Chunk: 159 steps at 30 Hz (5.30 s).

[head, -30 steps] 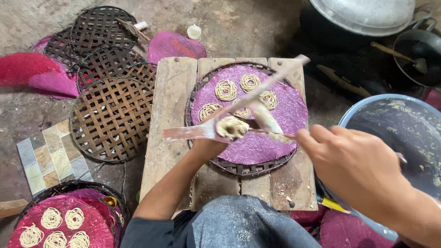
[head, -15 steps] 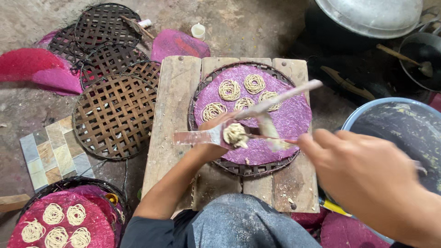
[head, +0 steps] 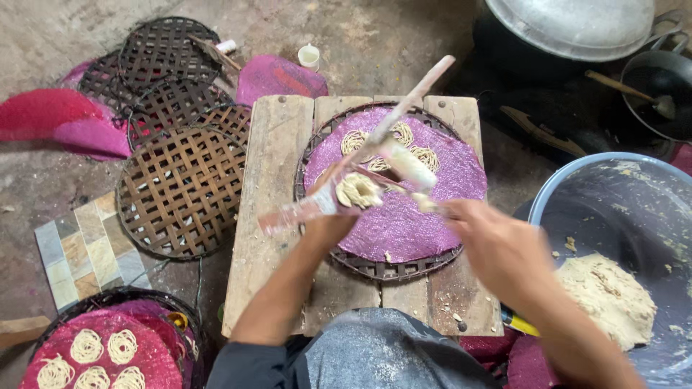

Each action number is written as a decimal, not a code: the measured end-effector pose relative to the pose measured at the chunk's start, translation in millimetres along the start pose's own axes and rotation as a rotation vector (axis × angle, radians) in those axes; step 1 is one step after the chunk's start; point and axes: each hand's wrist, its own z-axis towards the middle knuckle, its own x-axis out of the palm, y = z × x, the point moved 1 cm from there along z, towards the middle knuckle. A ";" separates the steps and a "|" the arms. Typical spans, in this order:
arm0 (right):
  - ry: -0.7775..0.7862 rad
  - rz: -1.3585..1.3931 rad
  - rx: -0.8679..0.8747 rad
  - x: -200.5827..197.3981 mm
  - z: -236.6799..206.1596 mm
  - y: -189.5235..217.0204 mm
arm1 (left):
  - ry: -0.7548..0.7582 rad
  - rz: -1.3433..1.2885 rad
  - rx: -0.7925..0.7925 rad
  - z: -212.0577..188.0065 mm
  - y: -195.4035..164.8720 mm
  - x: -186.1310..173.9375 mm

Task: The person uses a manual noodle press to extrude dough into thin strands, forming circular nests on a pink mat inside a woven basket. They repeatedly load dough into the press, push the plunger, and arrange the noodles into neat coils. Completed baskets are stacked nearby.

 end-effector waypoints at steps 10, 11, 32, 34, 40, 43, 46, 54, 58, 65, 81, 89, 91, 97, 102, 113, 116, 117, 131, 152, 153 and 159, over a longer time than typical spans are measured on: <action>0.003 0.795 0.007 139.1 -12.2 -61.8 | 0.103 0.454 -0.154 32.3 -29.6 -8.4; -0.048 0.822 0.017 129.9 -9.6 -66.2 | 0.087 0.470 -0.063 34.2 -35.2 -7.9; -0.606 -0.094 0.493 11.7 -148.6 -108.0 | 0.406 -0.583 -1.116 -64.6 -10.4 44.2; -0.764 0.397 0.121 24.9 -124.2 -80.8 | 0.813 -0.706 -1.060 -91.4 -35.2 54.1; -0.577 1.781 -0.384 70.8 -56.1 -47.3 | 0.973 -1.426 -1.089 -109.9 -96.9 63.0; -0.470 1.790 -0.458 60.3 -40.0 -53.4 | 0.868 -1.044 -0.649 -66.7 -89.9 18.9; -0.340 1.283 -0.745 44.4 -32.9 -44.8 | 0.791 -0.577 -0.330 -41.9 -95.1 -25.6; -0.325 0.583 -0.922 57.2 -31.2 20.9 | 0.633 -0.126 0.175 -57.0 -114.0 -37.1; -0.182 0.856 -0.720 54.1 -15.4 22.0 | 0.911 -0.270 -0.298 -52.5 -91.7 -23.5; 1.018 1.441 -0.101 45.9 12.7 -64.7 | 0.783 -0.736 -0.207 -0.6 -48.8 -32.0; 0.868 0.746 0.135 71.0 75.3 -93.8 | -0.174 -2.182 -0.351 35.1 57.9 11.9; 0.908 0.674 0.269 71.5 71.7 -68.7 | -0.259 -2.271 -0.492 14.9 60.7 9.2; 0.888 0.575 0.267 60.1 76.0 -70.2 | -0.277 -2.169 -0.453 23.0 60.2 22.1; 0.691 0.490 0.214 62.4 84.8 -58.3 | -0.223 -2.080 -0.329 49.2 75.9 13.1; 0.818 0.586 0.283 61.9 77.6 -55.2 | -0.244 -2.075 -0.369 31.9 63.2 5.8; 0.556 0.579 0.131 57.9 87.5 -80.1 | -0.123 -1.969 -0.543 46.9 76.1 22.0; 0.587 0.632 0.173 62.5 86.6 -86.7 | 0.071 -1.362 -1.133 30.7 84.5 30.5; 0.612 0.657 0.214 64.0 85.9 -88.6 | 0.199 -1.241 -1.181 21.8 83.3 34.7; 0.477 0.919 0.048 94.3 64.7 -127.6 | 0.371 -0.342 -0.541 -6.9 21.1 -16.1; 0.709 0.614 0.464 51.7 26.7 -121.5 | -0.242 -2.091 -0.586 24.3 19.9 104.5; 0.723 0.567 0.506 45.8 28.3 -123.4 | -0.266 -2.082 -0.595 24.0 16.6 108.4; 0.530 0.481 0.416 41.3 39.3 -108.2 | -0.222 -2.122 -0.541 50.9 29.4 100.4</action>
